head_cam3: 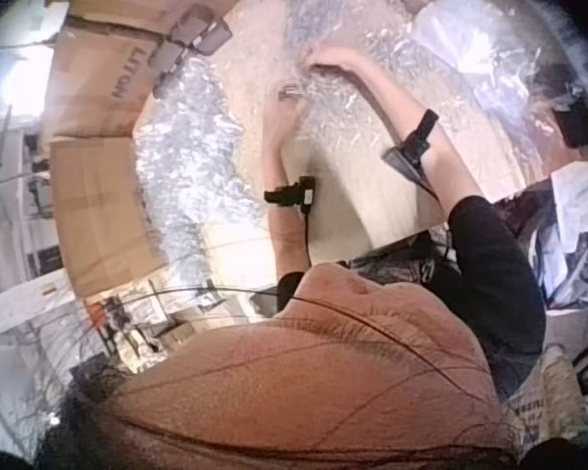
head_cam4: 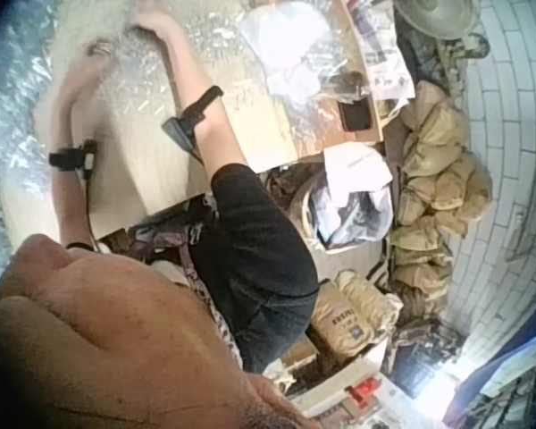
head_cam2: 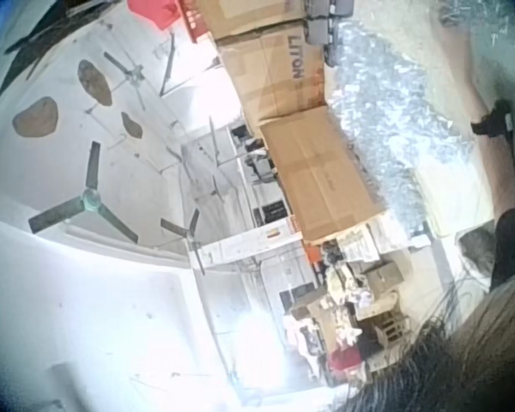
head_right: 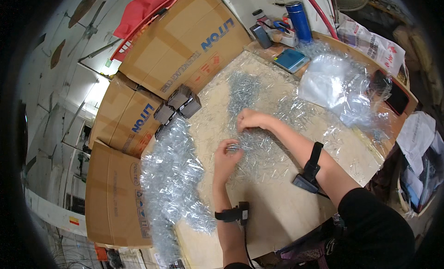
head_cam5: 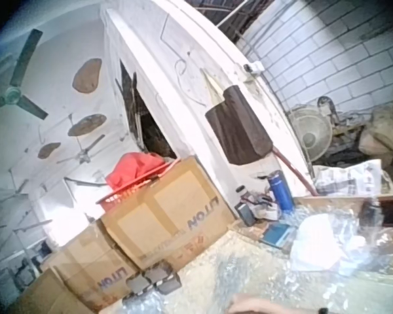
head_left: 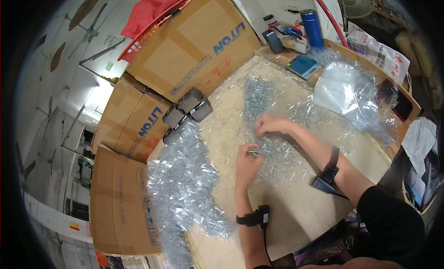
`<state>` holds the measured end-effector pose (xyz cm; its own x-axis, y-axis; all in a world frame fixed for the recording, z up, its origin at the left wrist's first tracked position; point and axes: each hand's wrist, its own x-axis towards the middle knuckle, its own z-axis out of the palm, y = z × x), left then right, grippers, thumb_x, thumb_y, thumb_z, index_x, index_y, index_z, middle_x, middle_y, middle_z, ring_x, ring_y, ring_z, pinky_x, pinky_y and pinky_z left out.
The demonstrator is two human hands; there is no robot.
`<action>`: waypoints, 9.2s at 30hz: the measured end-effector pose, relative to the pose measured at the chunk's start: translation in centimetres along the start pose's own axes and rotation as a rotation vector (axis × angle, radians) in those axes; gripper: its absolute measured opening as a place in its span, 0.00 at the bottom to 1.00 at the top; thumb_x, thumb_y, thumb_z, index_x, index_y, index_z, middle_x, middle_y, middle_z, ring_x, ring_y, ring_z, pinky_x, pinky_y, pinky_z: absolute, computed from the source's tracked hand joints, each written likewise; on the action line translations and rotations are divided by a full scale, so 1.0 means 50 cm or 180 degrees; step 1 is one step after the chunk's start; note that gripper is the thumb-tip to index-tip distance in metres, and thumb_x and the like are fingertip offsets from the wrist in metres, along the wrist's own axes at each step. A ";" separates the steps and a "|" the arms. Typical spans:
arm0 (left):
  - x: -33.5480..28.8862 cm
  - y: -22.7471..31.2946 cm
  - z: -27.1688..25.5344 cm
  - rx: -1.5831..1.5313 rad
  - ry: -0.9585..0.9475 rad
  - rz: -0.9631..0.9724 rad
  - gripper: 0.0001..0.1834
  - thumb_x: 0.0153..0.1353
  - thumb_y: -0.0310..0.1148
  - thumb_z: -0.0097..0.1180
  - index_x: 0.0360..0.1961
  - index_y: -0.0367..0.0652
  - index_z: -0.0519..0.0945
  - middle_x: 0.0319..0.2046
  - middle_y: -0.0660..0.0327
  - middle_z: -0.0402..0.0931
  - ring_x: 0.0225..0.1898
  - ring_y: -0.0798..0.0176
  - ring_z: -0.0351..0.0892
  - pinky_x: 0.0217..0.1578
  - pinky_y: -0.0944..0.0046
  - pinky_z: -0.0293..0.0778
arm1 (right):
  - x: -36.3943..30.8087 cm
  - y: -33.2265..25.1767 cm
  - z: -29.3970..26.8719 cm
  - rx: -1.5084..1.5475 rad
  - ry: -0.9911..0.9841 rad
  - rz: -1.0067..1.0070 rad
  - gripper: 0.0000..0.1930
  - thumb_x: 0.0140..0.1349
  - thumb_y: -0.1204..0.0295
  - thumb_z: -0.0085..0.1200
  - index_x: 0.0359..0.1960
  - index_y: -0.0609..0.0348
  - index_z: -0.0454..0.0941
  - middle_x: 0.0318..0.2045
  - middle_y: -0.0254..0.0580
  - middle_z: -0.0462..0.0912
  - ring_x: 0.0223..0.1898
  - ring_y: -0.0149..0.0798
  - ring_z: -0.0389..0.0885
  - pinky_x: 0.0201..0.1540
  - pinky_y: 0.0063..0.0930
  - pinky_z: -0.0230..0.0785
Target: The recorder is sorting small metal pins/clips on a table and placing them into clear plastic bags.
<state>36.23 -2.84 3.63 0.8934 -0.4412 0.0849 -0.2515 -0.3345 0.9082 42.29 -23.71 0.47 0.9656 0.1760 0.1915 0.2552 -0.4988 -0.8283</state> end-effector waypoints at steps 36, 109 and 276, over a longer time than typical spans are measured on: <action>0.016 -0.004 0.013 -0.1339 0.0624 -0.0202 0.15 0.60 0.27 0.61 0.46 0.34 0.74 0.38 0.62 0.76 0.37 0.71 0.74 0.37 0.71 0.70 | -0.013 -0.018 -0.140 0.1801 0.0218 0.0047 0.12 0.53 0.78 0.57 0.40 0.57 0.75 0.36 0.38 0.81 0.35 0.30 0.79 0.34 0.25 0.71; -0.134 -0.003 0.044 0.2152 -0.0223 0.0527 0.21 0.49 0.29 0.64 0.47 0.45 0.79 0.45 0.52 0.74 0.50 0.47 0.71 0.51 0.54 0.69 | -0.206 -0.131 -0.064 -0.2462 -0.1596 0.0718 0.31 0.53 0.73 0.49 0.63 0.37 0.69 0.63 0.37 0.69 0.59 0.51 0.72 0.58 0.54 0.64; -0.781 -0.079 0.378 -0.0630 0.0310 -0.0592 0.07 0.57 0.22 0.63 0.37 0.34 0.82 0.36 0.59 0.81 0.38 0.69 0.80 0.41 0.71 0.74 | -0.659 -0.239 0.147 -0.1724 0.0626 -0.0737 0.20 0.63 0.58 0.51 0.54 0.51 0.75 0.62 0.51 0.67 0.65 0.54 0.61 0.69 0.50 0.48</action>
<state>-4.73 -0.03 -11.04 0.9513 -0.3022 -0.0603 -0.0110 -0.2289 0.9734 7.08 -17.30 0.16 0.8602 0.1972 0.4703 0.3985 -0.8353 -0.3787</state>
